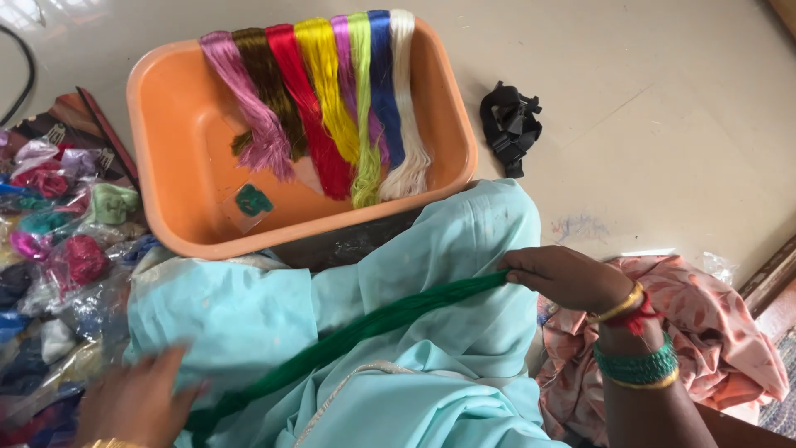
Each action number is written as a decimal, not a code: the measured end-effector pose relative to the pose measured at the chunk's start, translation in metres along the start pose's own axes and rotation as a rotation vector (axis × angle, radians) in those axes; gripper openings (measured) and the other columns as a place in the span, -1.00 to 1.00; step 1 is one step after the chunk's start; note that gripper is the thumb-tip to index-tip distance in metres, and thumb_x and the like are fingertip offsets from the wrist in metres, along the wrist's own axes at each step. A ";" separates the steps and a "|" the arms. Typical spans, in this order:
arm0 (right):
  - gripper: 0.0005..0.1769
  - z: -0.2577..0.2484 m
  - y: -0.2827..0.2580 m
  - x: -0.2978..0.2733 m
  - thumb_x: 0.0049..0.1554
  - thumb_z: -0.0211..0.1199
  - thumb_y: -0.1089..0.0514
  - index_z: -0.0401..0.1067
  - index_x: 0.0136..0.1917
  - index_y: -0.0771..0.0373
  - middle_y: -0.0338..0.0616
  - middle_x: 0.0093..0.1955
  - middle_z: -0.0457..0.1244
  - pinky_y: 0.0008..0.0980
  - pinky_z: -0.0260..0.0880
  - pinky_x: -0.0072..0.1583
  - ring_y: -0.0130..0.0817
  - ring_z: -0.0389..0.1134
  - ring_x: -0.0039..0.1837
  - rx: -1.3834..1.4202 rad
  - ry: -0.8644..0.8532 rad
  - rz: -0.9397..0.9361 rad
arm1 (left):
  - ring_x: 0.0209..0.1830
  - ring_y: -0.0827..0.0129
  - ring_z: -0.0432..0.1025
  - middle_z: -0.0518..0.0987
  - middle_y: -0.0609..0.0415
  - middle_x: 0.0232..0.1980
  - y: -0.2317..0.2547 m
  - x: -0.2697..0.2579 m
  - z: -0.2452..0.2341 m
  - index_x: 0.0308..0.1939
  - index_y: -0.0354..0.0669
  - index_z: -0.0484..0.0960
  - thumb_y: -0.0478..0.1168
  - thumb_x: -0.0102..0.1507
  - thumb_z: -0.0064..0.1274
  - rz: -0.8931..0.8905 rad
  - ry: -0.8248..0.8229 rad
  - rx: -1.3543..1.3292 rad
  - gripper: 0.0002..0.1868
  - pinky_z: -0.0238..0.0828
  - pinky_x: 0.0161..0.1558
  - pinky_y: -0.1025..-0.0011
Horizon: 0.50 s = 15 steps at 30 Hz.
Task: The person takes bundles of colored synthetic threads, smooths them out by hand, and places them into small clear plastic bags one at a time.
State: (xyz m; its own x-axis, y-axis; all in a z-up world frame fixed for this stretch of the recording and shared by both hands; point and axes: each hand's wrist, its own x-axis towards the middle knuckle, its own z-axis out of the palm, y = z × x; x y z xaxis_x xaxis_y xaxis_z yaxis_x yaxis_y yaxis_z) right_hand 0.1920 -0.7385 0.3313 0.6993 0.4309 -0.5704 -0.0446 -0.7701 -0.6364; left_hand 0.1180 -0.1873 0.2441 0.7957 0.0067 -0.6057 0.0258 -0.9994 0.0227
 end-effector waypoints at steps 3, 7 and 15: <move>-0.75 -0.007 -0.040 -0.014 0.20 0.14 0.06 0.48 0.11 0.13 -0.13 -0.19 0.37 -0.23 0.38 -0.07 -0.21 0.37 -0.16 -0.184 0.032 -0.011 | 0.34 0.13 0.39 0.46 -0.01 0.35 0.117 -0.019 -0.094 0.43 0.01 0.33 0.16 0.13 0.23 0.376 0.265 -0.459 -0.16 0.36 0.32 0.17; -0.75 -0.019 -0.080 -0.035 0.17 0.17 0.11 0.48 0.11 0.15 -0.08 -0.17 0.39 -0.19 0.40 -0.09 -0.13 0.43 -0.14 -0.180 0.094 -0.167 | 0.55 0.08 0.20 0.30 -0.23 0.52 0.248 0.028 -0.098 0.60 -0.32 0.03 0.09 0.13 0.35 1.284 0.110 -1.063 0.15 0.13 0.48 0.18; -0.75 0.006 0.026 -0.024 0.19 0.16 0.16 0.45 0.11 0.25 0.03 -0.10 0.39 -0.19 0.44 -0.03 -0.05 0.46 -0.05 -0.279 0.457 -0.196 | -0.45 0.59 0.24 0.44 0.22 -0.36 0.258 0.068 -0.037 0.03 -0.27 0.52 -0.04 0.42 0.11 0.980 -0.997 -1.440 -0.66 0.15 -0.41 0.55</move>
State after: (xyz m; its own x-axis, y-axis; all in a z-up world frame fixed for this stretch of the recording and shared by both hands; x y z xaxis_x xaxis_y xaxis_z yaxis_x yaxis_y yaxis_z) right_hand 0.1698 -0.7654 0.3250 0.9158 0.3790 -0.1328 0.2644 -0.8179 -0.5110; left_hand 0.2015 -0.4436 0.2381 0.3002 -0.9453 -0.1276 0.6520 0.1057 0.7508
